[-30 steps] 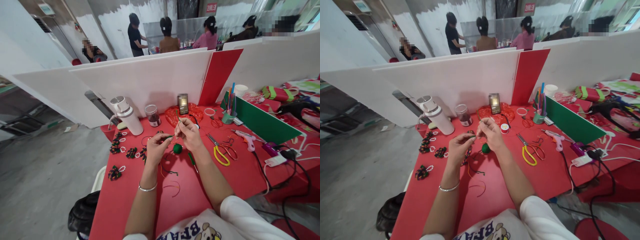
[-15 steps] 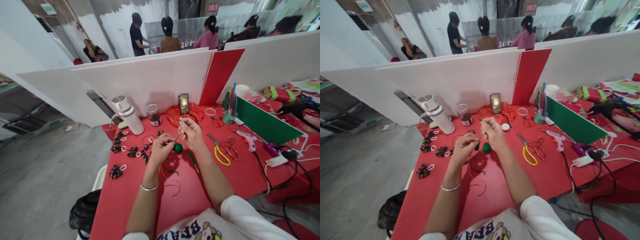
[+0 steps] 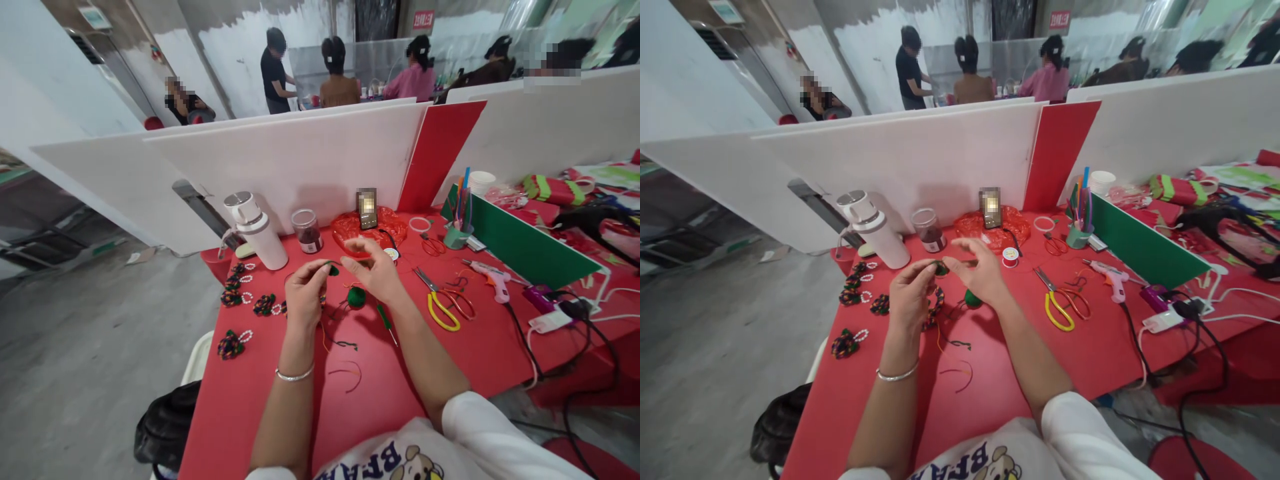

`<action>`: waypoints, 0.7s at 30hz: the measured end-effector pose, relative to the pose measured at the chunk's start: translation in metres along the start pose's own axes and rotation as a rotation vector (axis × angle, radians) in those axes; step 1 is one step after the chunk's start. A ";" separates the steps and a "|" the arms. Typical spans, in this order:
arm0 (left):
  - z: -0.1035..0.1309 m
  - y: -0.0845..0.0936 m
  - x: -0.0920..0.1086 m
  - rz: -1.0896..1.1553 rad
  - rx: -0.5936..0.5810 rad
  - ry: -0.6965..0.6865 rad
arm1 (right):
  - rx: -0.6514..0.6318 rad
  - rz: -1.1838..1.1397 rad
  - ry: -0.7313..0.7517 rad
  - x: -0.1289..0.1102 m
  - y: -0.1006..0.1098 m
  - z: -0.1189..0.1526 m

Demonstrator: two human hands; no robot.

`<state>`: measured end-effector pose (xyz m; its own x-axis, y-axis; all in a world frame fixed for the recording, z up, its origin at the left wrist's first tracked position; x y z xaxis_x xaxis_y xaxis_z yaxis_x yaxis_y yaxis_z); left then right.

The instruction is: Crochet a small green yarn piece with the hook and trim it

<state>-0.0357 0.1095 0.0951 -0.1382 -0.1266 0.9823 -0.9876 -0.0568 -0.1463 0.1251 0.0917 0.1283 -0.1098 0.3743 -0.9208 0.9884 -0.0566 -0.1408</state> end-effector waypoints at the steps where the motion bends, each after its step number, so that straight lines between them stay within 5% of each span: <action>1: 0.000 0.000 0.000 0.033 0.015 0.007 | -0.047 0.013 -0.022 0.001 -0.003 0.001; 4: 0.000 -0.002 0.001 0.087 0.027 0.016 | -0.132 0.044 -0.038 0.003 -0.012 0.002; 12: 0.003 -0.008 0.000 0.129 -0.004 0.067 | -0.116 0.105 0.055 0.004 -0.011 0.001; 21: 0.002 -0.009 -0.001 0.169 -0.002 0.025 | -0.143 0.042 -0.039 0.004 -0.007 0.002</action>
<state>-0.0269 0.1082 0.0948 -0.3038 -0.1094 0.9464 -0.9504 -0.0345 -0.3091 0.1171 0.0923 0.1247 -0.0690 0.3376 -0.9387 0.9968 0.0618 -0.0510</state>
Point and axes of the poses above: each hand's wrist, its own z-axis away from the middle knuckle, its own y-axis out of the back of the hand, x = y × z, the point moved 3 cm from there along -z, towards the middle knuckle, and after that the axes turned 12 degrees about -z, right-handed, at the moved point
